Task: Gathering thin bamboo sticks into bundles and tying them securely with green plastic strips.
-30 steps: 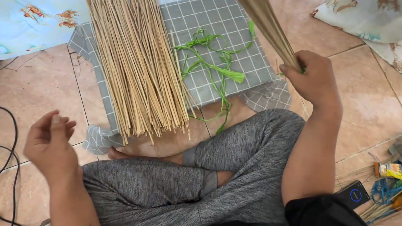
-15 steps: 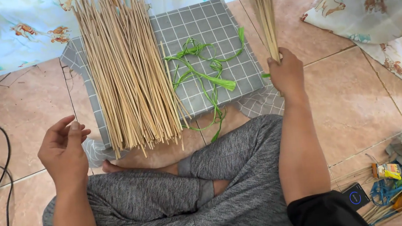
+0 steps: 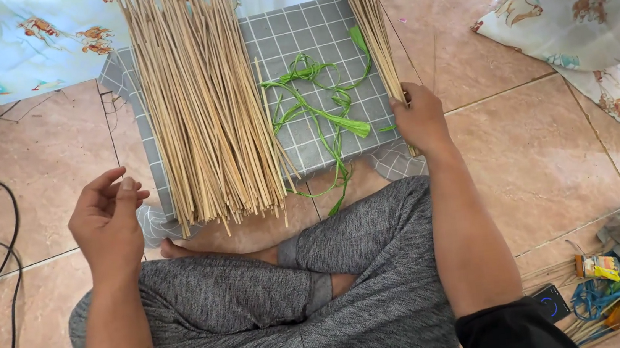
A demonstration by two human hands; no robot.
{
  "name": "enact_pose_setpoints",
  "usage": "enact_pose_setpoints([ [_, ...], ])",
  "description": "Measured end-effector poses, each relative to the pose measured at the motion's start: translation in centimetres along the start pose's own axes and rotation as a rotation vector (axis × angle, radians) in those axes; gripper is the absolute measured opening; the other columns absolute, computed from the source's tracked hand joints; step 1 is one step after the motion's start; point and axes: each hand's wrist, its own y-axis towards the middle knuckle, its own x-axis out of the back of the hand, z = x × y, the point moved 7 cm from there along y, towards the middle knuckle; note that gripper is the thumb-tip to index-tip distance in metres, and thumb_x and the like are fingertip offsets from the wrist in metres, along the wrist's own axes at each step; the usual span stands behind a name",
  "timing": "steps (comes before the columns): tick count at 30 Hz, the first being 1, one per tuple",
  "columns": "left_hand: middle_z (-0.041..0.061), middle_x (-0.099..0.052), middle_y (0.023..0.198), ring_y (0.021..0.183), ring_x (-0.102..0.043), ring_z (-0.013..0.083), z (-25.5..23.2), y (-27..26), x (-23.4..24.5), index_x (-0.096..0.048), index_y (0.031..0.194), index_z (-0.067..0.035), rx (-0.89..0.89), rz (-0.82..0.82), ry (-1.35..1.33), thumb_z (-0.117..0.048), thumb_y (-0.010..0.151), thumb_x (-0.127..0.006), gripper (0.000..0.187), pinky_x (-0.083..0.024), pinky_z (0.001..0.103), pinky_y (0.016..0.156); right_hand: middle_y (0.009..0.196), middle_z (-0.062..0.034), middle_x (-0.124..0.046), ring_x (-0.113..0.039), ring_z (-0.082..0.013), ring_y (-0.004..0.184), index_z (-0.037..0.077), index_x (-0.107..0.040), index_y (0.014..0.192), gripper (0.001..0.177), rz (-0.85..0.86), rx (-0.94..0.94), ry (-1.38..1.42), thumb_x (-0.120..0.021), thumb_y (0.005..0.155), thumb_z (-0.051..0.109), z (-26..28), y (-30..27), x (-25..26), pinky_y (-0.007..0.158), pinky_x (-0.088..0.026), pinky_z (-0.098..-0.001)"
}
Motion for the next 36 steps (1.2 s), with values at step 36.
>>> enact_pose_setpoints([
  [36, 0.019, -0.067, 0.094, 0.083, -0.069, 0.0243, 0.6, 0.1, 0.2, -0.068, 0.123, 0.001, -0.065, -0.021, 0.105, -0.005, 0.103, -0.067, 0.021, -0.054, 0.037, 0.078, 0.123, -0.0275, -0.059, -0.062, -0.0456, 0.115, -0.005, -0.064, 0.137, 0.052, 0.008, 0.098, -0.317, -0.065, 0.102, 0.034, 3.5, 0.4, -2.7, 0.090, -0.052, -0.0547],
])
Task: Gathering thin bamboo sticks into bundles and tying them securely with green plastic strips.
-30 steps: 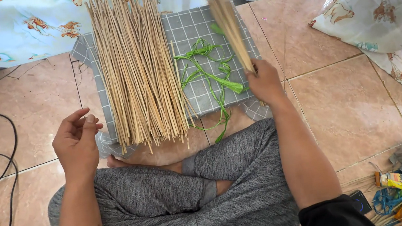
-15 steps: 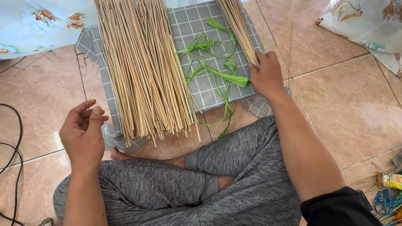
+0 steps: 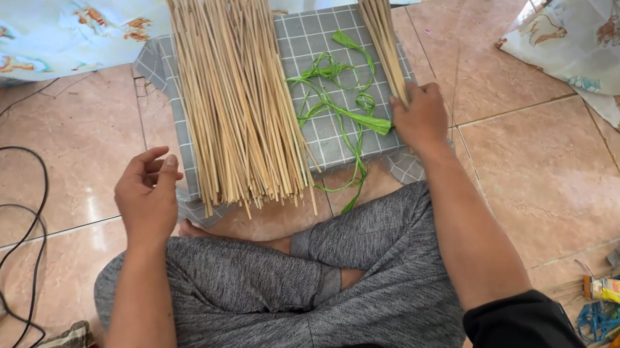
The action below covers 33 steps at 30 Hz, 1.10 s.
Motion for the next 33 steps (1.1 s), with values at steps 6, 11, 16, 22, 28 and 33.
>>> enact_pose_setpoints([
  [6, 0.017, -0.071, 0.093, 0.078, -0.073, 0.0252, 0.8, 0.2, 0.2, -0.071, 0.122, -0.004, 0.102, -0.046, 0.093, -0.017, 0.098, -0.072, 0.027, -0.055, 0.038, 0.073, 0.116, -0.0285, -0.062, -0.065, -0.0482, 0.109, -0.008, -0.063, 0.138, 0.053, 0.030, 0.082, -0.094, -0.069, 0.096, 0.025, -0.4, -0.1, -0.5, 0.086, -0.054, -0.0551],
  [11, 0.014, -0.074, 0.099, 0.087, -0.074, 0.0284, 1.2, 0.8, -0.9, -0.072, 0.123, -0.011, 0.155, 0.001, 0.299, -0.029, 0.093, -0.075, 0.035, -0.057, 0.040, 0.076, 0.116, -0.0292, -0.063, -0.065, -0.0480, 0.109, -0.009, -0.064, 0.137, 0.051, 0.005, 0.126, -0.015, -0.069, 0.096, 0.021, -1.1, 0.6, -2.0, 0.086, -0.054, -0.0533],
  [16, 0.021, -0.071, 0.110, 0.099, -0.072, 0.0367, -0.9, 2.5, -3.0, -0.067, 0.131, -0.001, 0.094, 0.110, 0.542, -0.029, 0.092, -0.073, 0.048, -0.057, 0.050, 0.081, 0.117, -0.0250, -0.061, -0.065, -0.0435, 0.112, -0.007, -0.063, 0.139, 0.054, -0.011, 0.087, 0.021, -0.070, 0.098, 0.027, -1.3, 0.5, -2.0, 0.089, -0.052, -0.0495],
  [22, 0.025, -0.067, 0.104, 0.099, -0.071, 0.0452, 1.8, 6.8, -5.8, -0.065, 0.126, 0.006, 0.095, 0.171, 0.687, -0.034, 0.090, -0.071, 0.055, -0.057, 0.057, 0.078, 0.117, -0.0228, -0.056, -0.058, -0.0440, 0.114, -0.007, -0.061, 0.141, 0.056, -0.116, 0.105, 0.078, -0.066, 0.105, 0.034, -0.6, -1.1, 0.2, 0.093, -0.047, -0.0527],
  [28, 0.033, -0.069, 0.101, 0.101, -0.069, 0.0518, 0.6, 8.2, -7.6, -0.068, 0.114, 0.013, 0.246, 0.260, 0.621, -0.031, 0.088, -0.067, 0.051, -0.054, 0.060, 0.083, 0.109, -0.0155, -0.058, -0.062, -0.0345, 0.104, -0.005, -0.067, 0.134, 0.049, -0.176, 0.123, 0.163, -0.069, 0.103, 0.033, -1.9, -1.0, -0.1, 0.090, -0.048, -0.0456],
  [33, 0.025, -0.071, 0.095, 0.099, -0.071, 0.0479, 3.2, 10.2, -10.0, -0.071, 0.108, 0.008, 0.305, 0.216, 0.719, -0.039, 0.082, -0.068, 0.054, -0.054, 0.060, 0.082, 0.106, -0.0139, -0.060, -0.064, -0.0325, 0.100, -0.003, -0.067, 0.132, 0.045, -0.186, 0.114, 0.243, -0.069, 0.104, 0.032, -1.5, -0.9, 0.1, 0.086, -0.049, -0.0430],
])
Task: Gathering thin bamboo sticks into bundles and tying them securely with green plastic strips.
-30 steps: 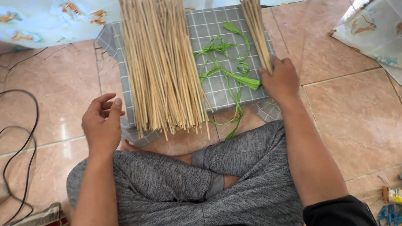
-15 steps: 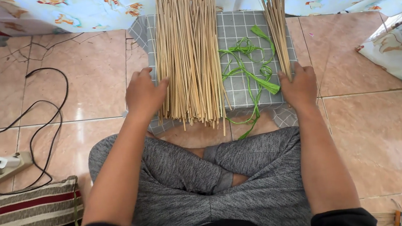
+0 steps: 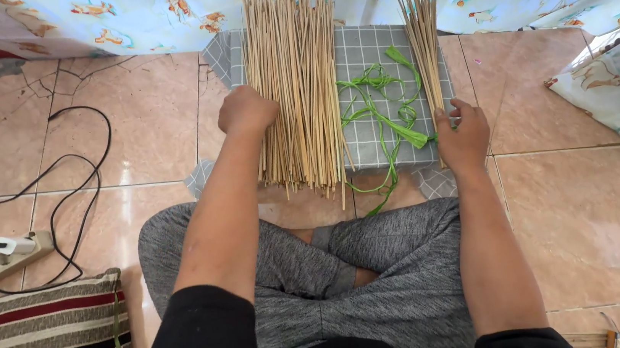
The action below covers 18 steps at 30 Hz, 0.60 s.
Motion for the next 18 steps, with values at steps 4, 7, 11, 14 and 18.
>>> enact_pose_setpoints([
  [4, 0.025, -0.070, 0.099, 0.104, -0.070, 0.0476, -0.2, 0.7, -1.2, -0.070, 0.111, 0.007, 0.016, 0.001, -0.008, -0.052, 0.084, -0.069, 0.065, -0.054, 0.060, 0.084, 0.105, -0.0135, -0.062, -0.065, -0.0314, 0.100, -0.003, -0.068, 0.131, 0.045, -0.007, 0.007, -0.014, -0.071, 0.104, 0.033, 0.1, 0.1, 0.0, 0.085, -0.050, -0.0426],
  [7, 0.026, -0.070, 0.097, 0.102, -0.069, 0.0484, -1.4, -0.8, -0.3, -0.066, 0.111, 0.010, 0.026, 0.005, -0.058, -0.025, 0.086, -0.061, 0.043, -0.056, 0.061, 0.085, 0.104, -0.0142, -0.063, -0.066, -0.0316, 0.099, -0.003, -0.068, 0.131, 0.046, -0.007, -0.005, 0.012, -0.072, 0.103, 0.033, 0.0, 0.1, 0.1, 0.084, -0.051, -0.0419],
  [11, 0.025, -0.070, 0.094, 0.100, -0.070, 0.0501, -1.0, 0.5, -1.6, -0.069, 0.106, 0.010, 0.007, 0.020, -0.040, -0.023, 0.085, -0.062, 0.040, -0.056, 0.062, 0.083, 0.105, -0.0132, -0.063, -0.066, -0.0307, 0.100, -0.002, -0.069, 0.131, 0.046, 0.009, -0.014, 0.013, -0.072, 0.102, 0.034, -0.2, 0.1, 0.1, 0.084, -0.051, -0.0413],
  [14, 0.025, -0.070, 0.092, 0.098, -0.070, 0.0496, -1.0, 0.6, -1.6, -0.070, 0.105, 0.010, -0.013, 0.019, -0.047, -0.023, 0.083, -0.064, 0.040, -0.056, 0.062, 0.082, 0.105, -0.0126, -0.064, -0.066, -0.0299, 0.100, 0.000, -0.069, 0.131, 0.046, 0.014, -0.035, 0.020, -0.072, 0.102, 0.035, -0.2, 0.1, 0.1, 0.084, -0.052, -0.0409],
  [18, 0.029, -0.071, 0.097, 0.102, -0.068, 0.0523, -2.1, -1.4, 0.5, -0.069, 0.106, 0.012, -0.027, 0.023, -0.115, -0.021, 0.084, -0.068, 0.040, -0.055, 0.061, 0.086, 0.106, -0.0134, -0.063, -0.065, -0.0305, 0.103, -0.001, -0.068, 0.132, 0.045, 0.035, -0.055, 0.059, -0.071, 0.102, 0.034, 0.2, -0.1, 0.4, 0.087, -0.051, -0.0421],
])
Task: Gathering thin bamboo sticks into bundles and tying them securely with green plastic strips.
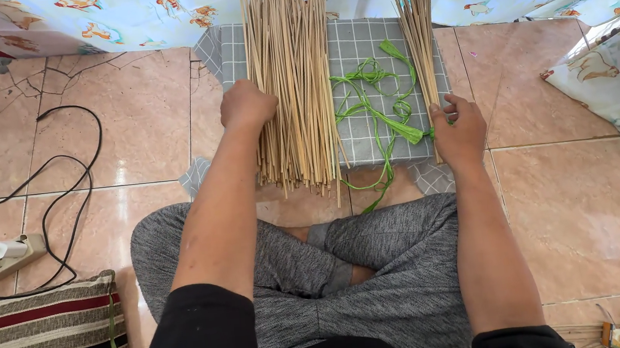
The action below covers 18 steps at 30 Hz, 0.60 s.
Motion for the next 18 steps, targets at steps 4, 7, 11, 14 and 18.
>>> enact_pose_setpoints([
  [4, 0.027, -0.072, 0.099, 0.103, -0.069, 0.0508, 1.2, 1.6, -0.6, -0.070, 0.107, 0.011, 0.010, -0.019, -0.062, -0.017, 0.081, -0.061, 0.039, -0.056, 0.060, 0.087, 0.106, -0.0128, -0.064, -0.064, -0.0296, 0.103, 0.000, -0.068, 0.132, 0.045, 0.004, -0.010, 0.004, -0.071, 0.102, 0.033, 0.0, 0.1, -0.1, 0.088, -0.050, -0.0415],
  [7, 0.026, -0.072, 0.101, 0.106, -0.069, 0.0492, 2.5, 2.8, -1.2, -0.071, 0.109, 0.010, 0.011, 0.000, -0.073, -0.022, 0.082, -0.064, 0.043, -0.056, 0.058, 0.088, 0.106, -0.0129, -0.064, -0.065, -0.0304, 0.104, 0.000, -0.069, 0.131, 0.044, -0.001, -0.014, 0.015, -0.072, 0.102, 0.033, 0.3, 0.0, 0.3, 0.088, -0.050, -0.0419],
  [11, 0.022, -0.072, 0.104, 0.103, -0.070, 0.0440, 2.5, 1.1, -0.1, -0.068, 0.116, 0.008, 0.063, 0.020, -0.229, -0.028, 0.082, -0.068, 0.049, -0.057, 0.056, 0.088, 0.110, -0.0157, -0.061, -0.060, -0.0351, 0.110, 0.000, -0.069, 0.129, 0.043, -0.060, 0.071, -0.017, -0.075, 0.100, 0.030, 3.2, -0.8, 2.6, 0.094, -0.047, -0.0445],
  [14, 0.017, -0.073, 0.088, 0.077, -0.073, 0.0311, 1.9, -0.5, 0.8, -0.068, 0.111, 0.007, 0.105, 0.087, -0.360, -0.024, 0.085, -0.074, 0.041, -0.061, 0.044, 0.075, 0.115, -0.0175, -0.059, -0.056, -0.0380, 0.115, 0.000, -0.069, 0.129, 0.040, -0.150, 0.163, 0.018, -0.076, 0.101, 0.027, 7.7, -2.3, 5.8, 0.097, -0.045, -0.0446],
  [18, 0.008, -0.067, 0.058, 0.049, -0.071, 0.0219, 2.8, 0.4, -0.2, -0.069, 0.089, 0.006, 0.102, 0.133, -0.392, -0.014, 0.086, -0.076, 0.022, -0.060, 0.035, 0.057, 0.120, -0.0199, -0.057, -0.053, -0.0379, 0.118, 0.000, -0.065, 0.132, 0.034, -0.203, 0.185, 0.150, -0.070, 0.105, 0.020, 11.4, -4.5, 7.2, 0.096, -0.045, -0.0424],
])
